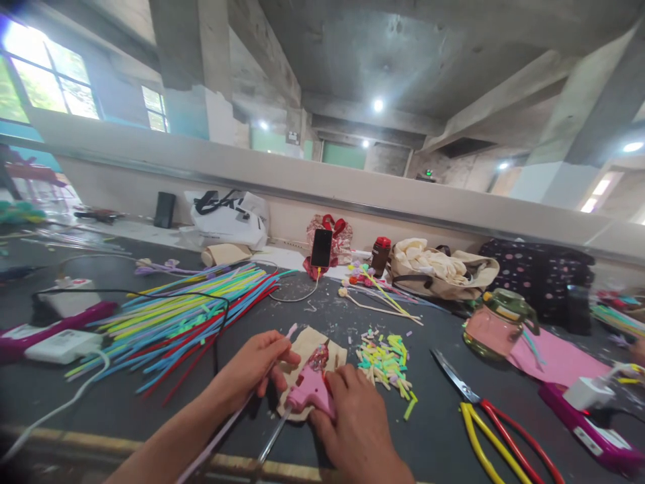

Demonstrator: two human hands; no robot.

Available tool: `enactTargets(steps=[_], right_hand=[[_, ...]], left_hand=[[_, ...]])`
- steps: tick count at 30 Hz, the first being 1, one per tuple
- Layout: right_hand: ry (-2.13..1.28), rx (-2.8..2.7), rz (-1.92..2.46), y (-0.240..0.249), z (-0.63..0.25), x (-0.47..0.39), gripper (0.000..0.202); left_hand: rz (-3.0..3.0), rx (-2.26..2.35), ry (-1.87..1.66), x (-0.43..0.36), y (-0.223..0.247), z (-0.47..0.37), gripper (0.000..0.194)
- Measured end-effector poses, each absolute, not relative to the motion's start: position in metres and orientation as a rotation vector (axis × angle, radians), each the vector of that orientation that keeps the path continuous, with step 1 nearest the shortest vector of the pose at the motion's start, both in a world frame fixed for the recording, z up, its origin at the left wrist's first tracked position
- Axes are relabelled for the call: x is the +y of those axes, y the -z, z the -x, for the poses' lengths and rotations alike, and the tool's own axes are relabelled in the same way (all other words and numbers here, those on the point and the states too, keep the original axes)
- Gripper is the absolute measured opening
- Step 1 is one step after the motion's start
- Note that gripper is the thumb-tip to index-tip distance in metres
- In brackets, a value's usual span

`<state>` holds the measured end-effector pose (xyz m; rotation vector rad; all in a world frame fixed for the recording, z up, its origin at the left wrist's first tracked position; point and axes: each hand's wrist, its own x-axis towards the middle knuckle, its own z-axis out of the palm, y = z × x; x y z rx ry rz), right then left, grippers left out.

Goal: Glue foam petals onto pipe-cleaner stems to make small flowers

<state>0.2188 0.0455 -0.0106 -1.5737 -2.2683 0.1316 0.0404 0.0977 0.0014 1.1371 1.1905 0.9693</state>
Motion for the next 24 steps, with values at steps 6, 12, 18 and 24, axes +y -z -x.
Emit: enactTargets(steps=[6, 12, 18, 24], right_hand=[[-0.187, -2.274, 1.549, 0.008, -0.223, 0.048, 0.027], [-0.438, -2.068, 1.436, -0.005, -0.239, 0.045, 0.016], [-0.900, -1.337, 1.246, -0.004, -0.264, 0.038, 0.030], [-1.215, -1.051, 0.817, -0.001, -0.249, 0.029, 0.033]], left_hand=[[-1.223, 1.244, -0.839, 0.106, 0.008, -0.042, 0.012], [-1.234, 1.251, -0.815, 0.104, 0.009, -0.041, 0.014], [-1.206, 1.239, -0.858, 0.104, 0.012, -0.042, 0.013], [-1.151, 1.205, -1.000, 0.100, 0.000, -0.042, 0.014]])
